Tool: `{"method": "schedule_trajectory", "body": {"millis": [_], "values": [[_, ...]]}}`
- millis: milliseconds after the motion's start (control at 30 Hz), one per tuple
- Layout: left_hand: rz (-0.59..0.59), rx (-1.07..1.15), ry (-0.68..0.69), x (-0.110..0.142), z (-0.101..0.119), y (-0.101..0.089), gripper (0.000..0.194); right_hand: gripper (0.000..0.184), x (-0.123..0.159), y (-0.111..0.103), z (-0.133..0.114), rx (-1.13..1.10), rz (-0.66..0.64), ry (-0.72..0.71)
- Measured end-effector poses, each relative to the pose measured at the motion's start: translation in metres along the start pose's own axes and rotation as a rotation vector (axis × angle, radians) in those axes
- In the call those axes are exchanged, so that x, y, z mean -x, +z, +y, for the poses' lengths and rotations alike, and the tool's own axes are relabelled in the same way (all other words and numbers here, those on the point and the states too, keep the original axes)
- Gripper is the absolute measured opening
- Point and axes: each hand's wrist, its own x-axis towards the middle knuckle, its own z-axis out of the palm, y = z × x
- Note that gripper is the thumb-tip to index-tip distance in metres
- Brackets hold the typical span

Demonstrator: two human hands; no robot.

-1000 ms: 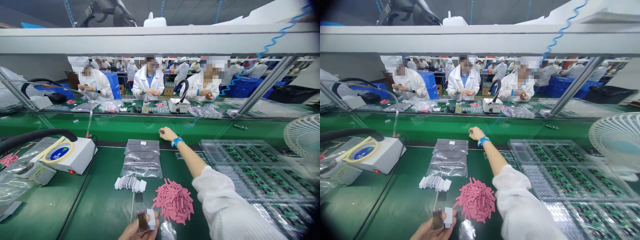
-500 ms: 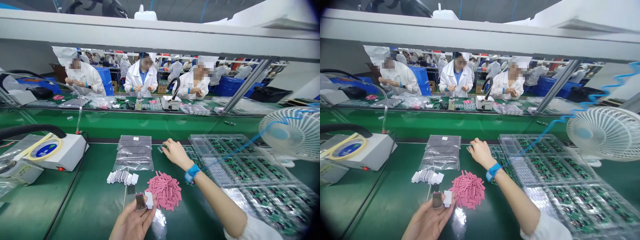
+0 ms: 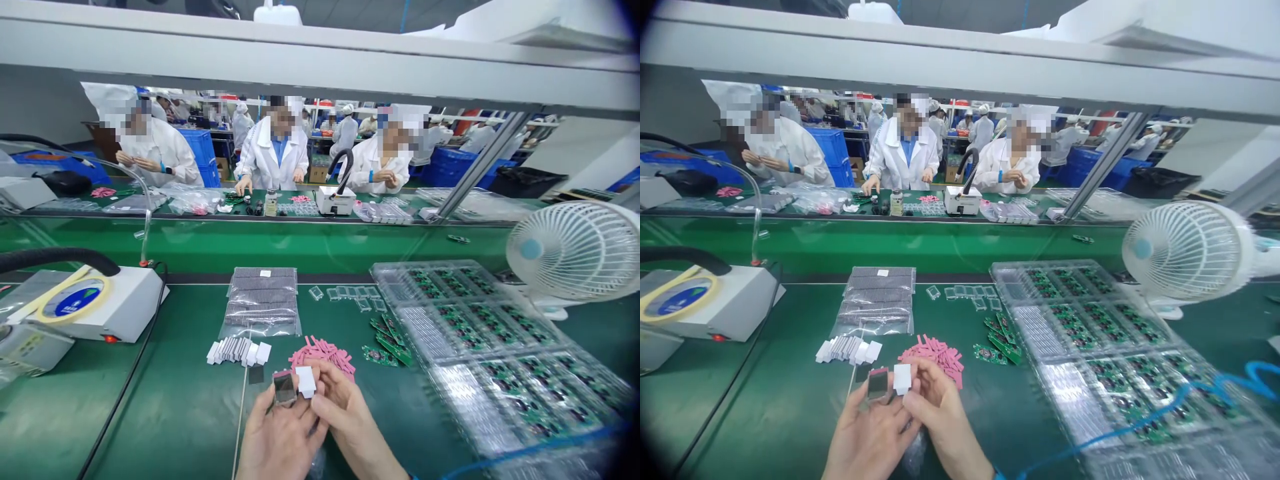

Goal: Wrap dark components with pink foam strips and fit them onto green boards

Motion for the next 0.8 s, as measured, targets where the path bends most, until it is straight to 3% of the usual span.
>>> {"method": "schedule_trajectory", "body": {"millis": [100, 200, 300, 367, 467, 633, 800], "values": [[-0.066, -0.029, -0.01, 0.001, -0.001, -0.003, 0.033, 0.05, 0.002, 0.008, 0.016, -0.132, 0.033, -0.042], [-0.034, -0.07, 0.001, 0.004, -0.001, -0.006, 0.042, 0.05, 0.002, 0.006, 0.023, -0.086, 0.102, -0.04], [0.108, -0.125, 0.033, 0.005, -0.001, -0.011, 0.031, 0.045, 0.005, -0.005, 0.011, 0.243, 0.123, -0.154], [0.22, -0.184, 0.075, 0.005, -0.002, -0.014, 0.022, 0.038, 0.009, -0.011, -0.004, 0.592, 0.014, -0.252], [0.334, -0.29, 0.132, 0.004, -0.006, -0.016, 0.027, 0.038, 0.017, -0.011, -0.026, 0.963, -0.125, -0.393], [0.37, -0.35, 0.185, 0.003, -0.011, -0.011, 0.036, 0.017, 0.023, -0.002, -0.03, 1.125, -0.142, -0.671], [0.381, -0.35, 0.185, 0.004, -0.012, -0.007, 0.035, 0.017, 0.023, -0.002, -0.016, 1.198, -0.052, -0.839]]}}
